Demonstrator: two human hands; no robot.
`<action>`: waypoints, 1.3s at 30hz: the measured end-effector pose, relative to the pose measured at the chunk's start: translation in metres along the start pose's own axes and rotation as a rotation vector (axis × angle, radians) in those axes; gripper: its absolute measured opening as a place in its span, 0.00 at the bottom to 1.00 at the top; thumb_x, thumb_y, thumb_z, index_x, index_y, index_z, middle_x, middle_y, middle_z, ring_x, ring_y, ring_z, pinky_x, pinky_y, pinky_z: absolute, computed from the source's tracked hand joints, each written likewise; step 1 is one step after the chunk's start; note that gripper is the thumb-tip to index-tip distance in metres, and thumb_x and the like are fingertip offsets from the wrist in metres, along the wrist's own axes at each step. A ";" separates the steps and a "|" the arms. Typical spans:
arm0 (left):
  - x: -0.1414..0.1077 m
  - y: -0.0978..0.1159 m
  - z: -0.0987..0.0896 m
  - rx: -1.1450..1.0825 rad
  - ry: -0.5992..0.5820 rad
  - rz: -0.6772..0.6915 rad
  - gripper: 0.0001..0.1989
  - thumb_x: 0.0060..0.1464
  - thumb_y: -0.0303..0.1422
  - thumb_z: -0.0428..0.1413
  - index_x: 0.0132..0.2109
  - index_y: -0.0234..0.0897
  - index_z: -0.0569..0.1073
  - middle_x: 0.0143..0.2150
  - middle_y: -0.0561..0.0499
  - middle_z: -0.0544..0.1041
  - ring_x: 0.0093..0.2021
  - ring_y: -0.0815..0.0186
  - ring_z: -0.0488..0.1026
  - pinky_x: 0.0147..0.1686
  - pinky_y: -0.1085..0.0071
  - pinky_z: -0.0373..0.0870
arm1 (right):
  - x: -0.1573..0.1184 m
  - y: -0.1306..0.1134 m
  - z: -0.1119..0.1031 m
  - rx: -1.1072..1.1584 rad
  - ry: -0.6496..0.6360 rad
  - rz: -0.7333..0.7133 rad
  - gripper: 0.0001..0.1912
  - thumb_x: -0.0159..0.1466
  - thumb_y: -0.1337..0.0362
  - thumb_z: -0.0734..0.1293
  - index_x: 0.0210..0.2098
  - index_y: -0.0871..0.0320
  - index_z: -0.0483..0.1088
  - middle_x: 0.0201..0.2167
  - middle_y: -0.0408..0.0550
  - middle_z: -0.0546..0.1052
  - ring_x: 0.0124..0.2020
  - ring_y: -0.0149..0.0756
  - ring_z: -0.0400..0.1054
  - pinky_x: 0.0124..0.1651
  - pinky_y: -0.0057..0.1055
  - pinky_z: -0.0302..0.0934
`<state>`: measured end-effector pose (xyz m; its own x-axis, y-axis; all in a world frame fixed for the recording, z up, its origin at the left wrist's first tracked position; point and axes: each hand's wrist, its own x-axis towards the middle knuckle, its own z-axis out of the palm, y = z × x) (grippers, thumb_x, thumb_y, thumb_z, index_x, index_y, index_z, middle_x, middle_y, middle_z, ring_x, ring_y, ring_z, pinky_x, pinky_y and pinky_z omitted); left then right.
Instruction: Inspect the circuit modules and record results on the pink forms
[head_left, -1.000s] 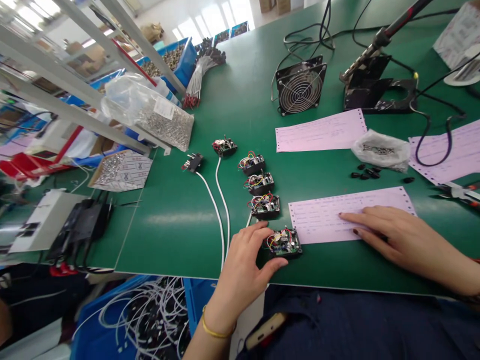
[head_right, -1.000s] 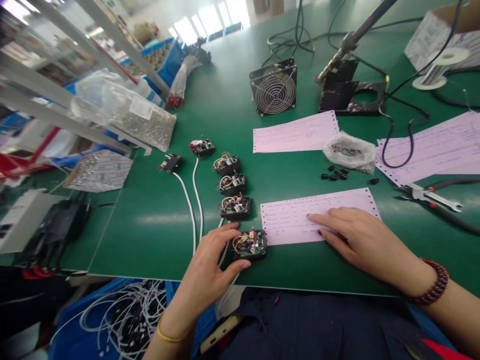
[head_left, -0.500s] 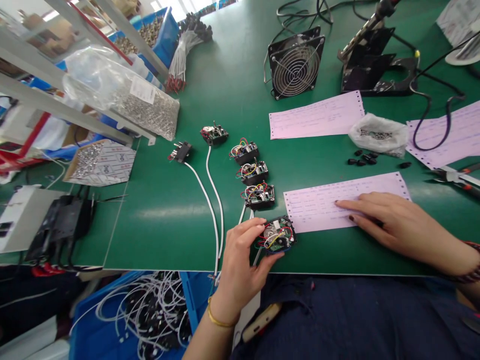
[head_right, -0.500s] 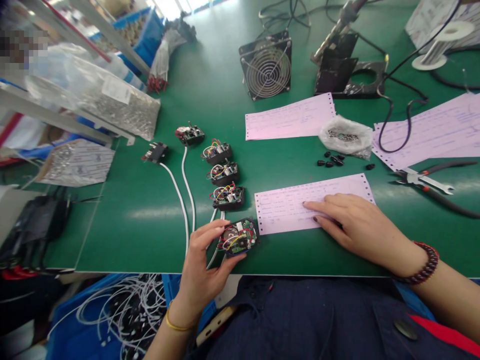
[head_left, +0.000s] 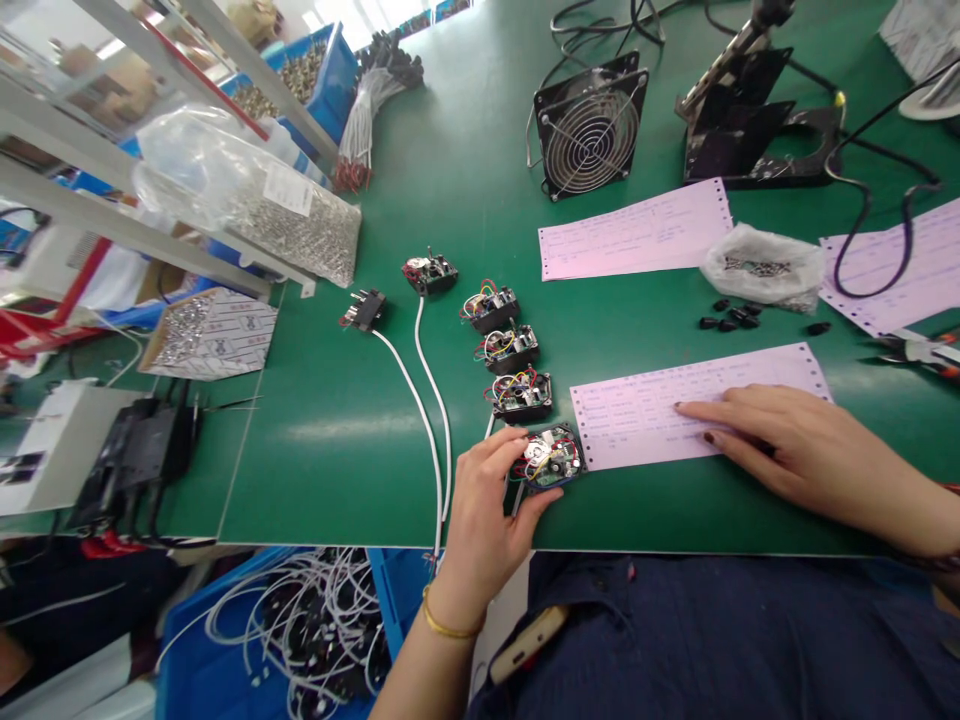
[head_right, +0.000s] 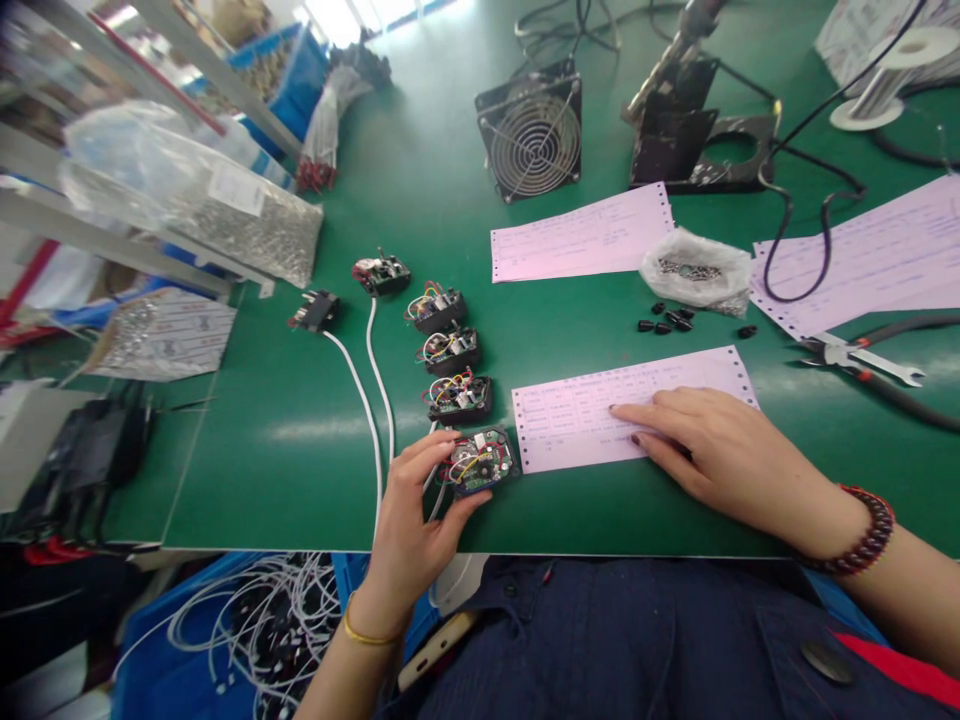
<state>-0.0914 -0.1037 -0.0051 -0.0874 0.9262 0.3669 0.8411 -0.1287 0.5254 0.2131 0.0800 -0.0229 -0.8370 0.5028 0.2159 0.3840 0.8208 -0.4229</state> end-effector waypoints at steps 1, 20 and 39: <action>0.000 -0.001 0.000 0.006 -0.006 0.000 0.25 0.63 0.36 0.63 0.62 0.38 0.64 0.58 0.39 0.74 0.58 0.54 0.72 0.55 0.55 0.72 | 0.000 0.000 0.000 -0.001 -0.001 0.001 0.19 0.75 0.59 0.59 0.58 0.56 0.74 0.35 0.49 0.78 0.36 0.41 0.74 0.40 0.38 0.65; -0.008 -0.007 0.008 -0.283 0.075 -0.020 0.34 0.56 0.23 0.66 0.64 0.42 0.60 0.60 0.39 0.72 0.60 0.55 0.73 0.59 0.50 0.75 | 0.002 -0.003 0.000 -0.003 0.011 0.025 0.18 0.75 0.60 0.59 0.56 0.54 0.76 0.35 0.50 0.79 0.36 0.41 0.74 0.41 0.38 0.67; 0.000 -0.017 0.011 -0.263 0.046 -0.058 0.25 0.55 0.24 0.67 0.54 0.40 0.65 0.57 0.38 0.75 0.58 0.56 0.76 0.59 0.54 0.72 | 0.010 -0.012 -0.008 -0.041 -0.089 0.057 0.18 0.74 0.62 0.60 0.58 0.57 0.74 0.35 0.50 0.78 0.37 0.41 0.71 0.43 0.38 0.62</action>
<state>-0.0997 -0.0973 -0.0220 -0.1608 0.9184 0.3616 0.6670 -0.1690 0.7257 0.2032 0.0776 -0.0086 -0.8442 0.5241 0.1126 0.4458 0.8030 -0.3955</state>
